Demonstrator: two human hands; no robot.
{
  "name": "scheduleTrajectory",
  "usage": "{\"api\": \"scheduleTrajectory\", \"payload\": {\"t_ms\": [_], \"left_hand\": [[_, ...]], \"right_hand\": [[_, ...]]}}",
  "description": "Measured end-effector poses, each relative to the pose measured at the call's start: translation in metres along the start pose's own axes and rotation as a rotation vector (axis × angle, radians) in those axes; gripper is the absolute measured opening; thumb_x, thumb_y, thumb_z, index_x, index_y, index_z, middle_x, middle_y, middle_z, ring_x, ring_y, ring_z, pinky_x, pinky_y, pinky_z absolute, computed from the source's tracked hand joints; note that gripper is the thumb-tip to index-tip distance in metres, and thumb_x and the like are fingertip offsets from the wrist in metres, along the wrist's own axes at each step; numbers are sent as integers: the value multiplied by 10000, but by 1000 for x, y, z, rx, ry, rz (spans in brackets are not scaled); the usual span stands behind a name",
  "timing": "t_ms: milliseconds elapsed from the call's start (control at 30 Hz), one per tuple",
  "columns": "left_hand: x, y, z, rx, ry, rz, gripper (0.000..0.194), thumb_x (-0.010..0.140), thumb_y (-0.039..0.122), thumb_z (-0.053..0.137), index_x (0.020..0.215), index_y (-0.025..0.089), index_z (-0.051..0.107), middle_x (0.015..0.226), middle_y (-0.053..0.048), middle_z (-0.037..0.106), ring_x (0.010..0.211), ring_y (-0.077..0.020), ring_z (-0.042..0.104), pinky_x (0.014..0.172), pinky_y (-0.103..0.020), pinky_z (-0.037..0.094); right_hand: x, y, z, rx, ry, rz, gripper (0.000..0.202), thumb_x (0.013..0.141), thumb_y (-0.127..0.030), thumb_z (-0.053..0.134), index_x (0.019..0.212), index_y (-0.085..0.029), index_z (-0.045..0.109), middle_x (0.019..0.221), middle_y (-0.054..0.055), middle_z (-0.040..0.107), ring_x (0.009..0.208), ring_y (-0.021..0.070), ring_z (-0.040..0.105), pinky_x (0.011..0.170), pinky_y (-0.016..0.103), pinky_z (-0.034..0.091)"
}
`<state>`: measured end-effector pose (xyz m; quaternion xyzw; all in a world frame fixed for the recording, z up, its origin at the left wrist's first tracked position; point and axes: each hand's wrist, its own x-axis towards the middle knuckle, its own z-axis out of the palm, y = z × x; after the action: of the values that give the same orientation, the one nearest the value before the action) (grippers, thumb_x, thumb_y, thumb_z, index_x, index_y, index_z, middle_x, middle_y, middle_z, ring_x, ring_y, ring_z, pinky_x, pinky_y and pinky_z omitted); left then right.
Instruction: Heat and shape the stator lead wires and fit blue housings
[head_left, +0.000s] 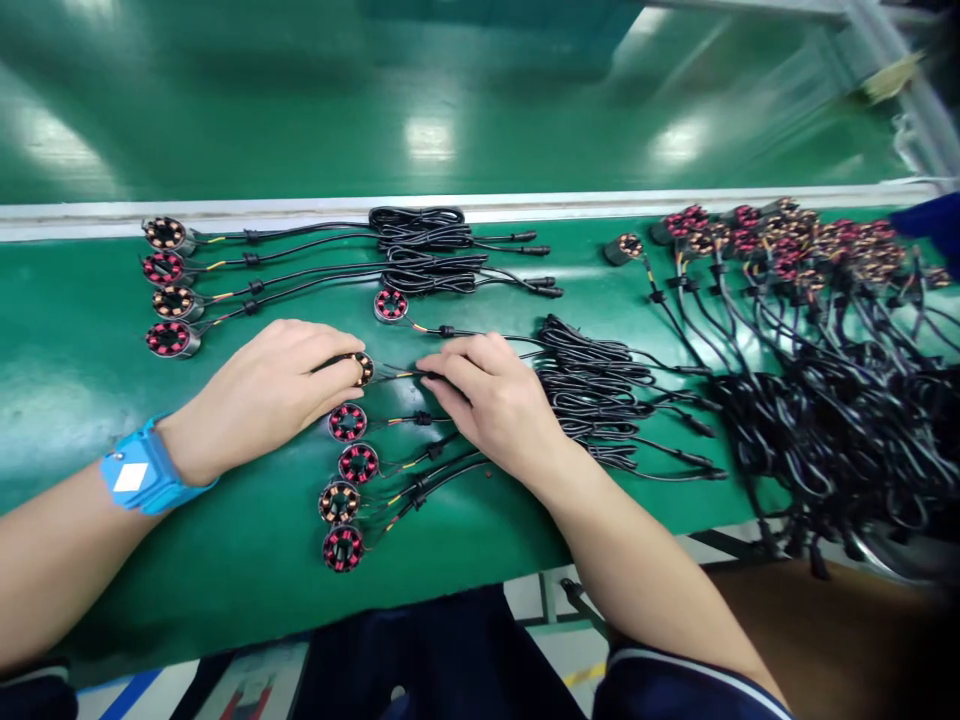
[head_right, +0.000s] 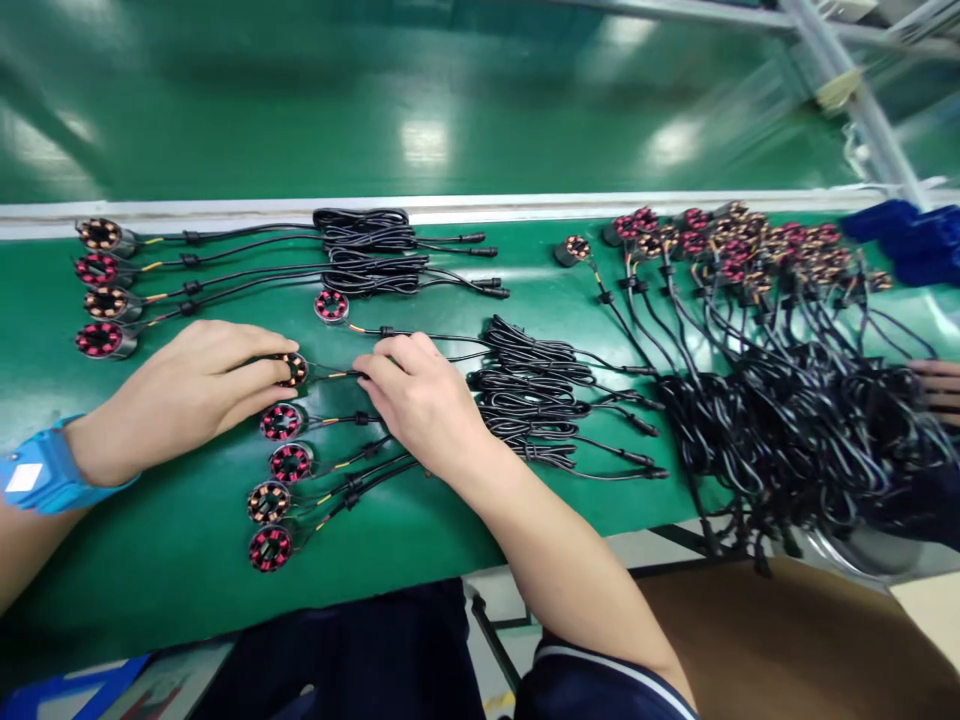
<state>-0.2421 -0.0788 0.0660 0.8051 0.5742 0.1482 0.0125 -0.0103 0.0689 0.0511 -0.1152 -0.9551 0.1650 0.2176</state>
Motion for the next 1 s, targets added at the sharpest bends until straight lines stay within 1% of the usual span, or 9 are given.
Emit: {"api": "scheduleTrajectory", "payload": {"t_ms": [133,233,333,433,500,633,767,900,1000], "left_hand": [[-1,3,-8,-29,-66,-16,289,1075,412,453,1076,192,641,1238,-81,665,1097,-277,629,908,-413,452],[4,1,-5,-115,-115,-57,373,1073,500,413,1060,205,643,1108,-54,689,997,-248,643,871,-391,453],[17,-6,3,-69,-81,-166,394,1085,461,380,1268,189,597,1022,-71,670,935,-254,632,842,-386,462],[33,-15,10,109,-61,-210,428,1081,389,362,1407,175,538,1043,-111,622,930,-290,599,805,-405,472],[39,-19,11,180,-81,-219,409,1071,385,367,1338,180,600,1035,-117,593,902,-293,579,758,-399,470],[31,-16,3,238,-104,-188,379,1051,466,412,1112,216,691,1040,-110,560,869,-290,550,701,-400,450],[20,-5,-9,249,-129,-136,333,1045,459,442,1084,234,684,1072,-102,573,880,-300,551,693,-421,440],[19,3,-14,247,-153,-121,293,1050,389,449,1017,208,678,1092,-103,594,909,-301,565,707,-428,440],[18,4,-14,191,-173,-109,299,1039,420,484,1063,189,672,1125,-111,606,931,-300,576,737,-436,458]], "right_hand": [[-2,-2,-4,41,-1,-14,137,981,-156,617,1076,-129,712,998,98,682,922,199,619,836,359,529],[-1,0,-7,99,-37,-4,173,962,-252,680,1098,-151,716,1003,87,688,936,211,622,850,376,515],[3,7,-9,86,31,83,261,965,-320,680,1179,-170,690,1080,95,703,1014,241,630,913,416,506],[5,14,-6,47,29,177,320,993,-276,616,1299,-179,627,1218,112,691,1137,265,616,992,446,502],[5,18,-3,62,-28,200,318,1015,-249,562,1319,-172,617,1210,110,694,1119,255,626,993,433,517],[4,19,1,108,-96,205,238,1030,-206,507,1186,-188,686,1080,88,701,1023,228,641,965,392,540],[2,16,-3,131,-85,185,210,1010,-177,534,1152,-204,686,1099,81,699,1034,228,643,973,412,542],[1,15,-4,128,-62,168,199,1014,-177,535,1152,-195,678,1094,82,702,1027,225,643,959,402,540],[0,16,-4,114,-118,176,213,1020,-207,540,1181,-183,679,1128,89,708,1049,235,639,967,417,528]]}}
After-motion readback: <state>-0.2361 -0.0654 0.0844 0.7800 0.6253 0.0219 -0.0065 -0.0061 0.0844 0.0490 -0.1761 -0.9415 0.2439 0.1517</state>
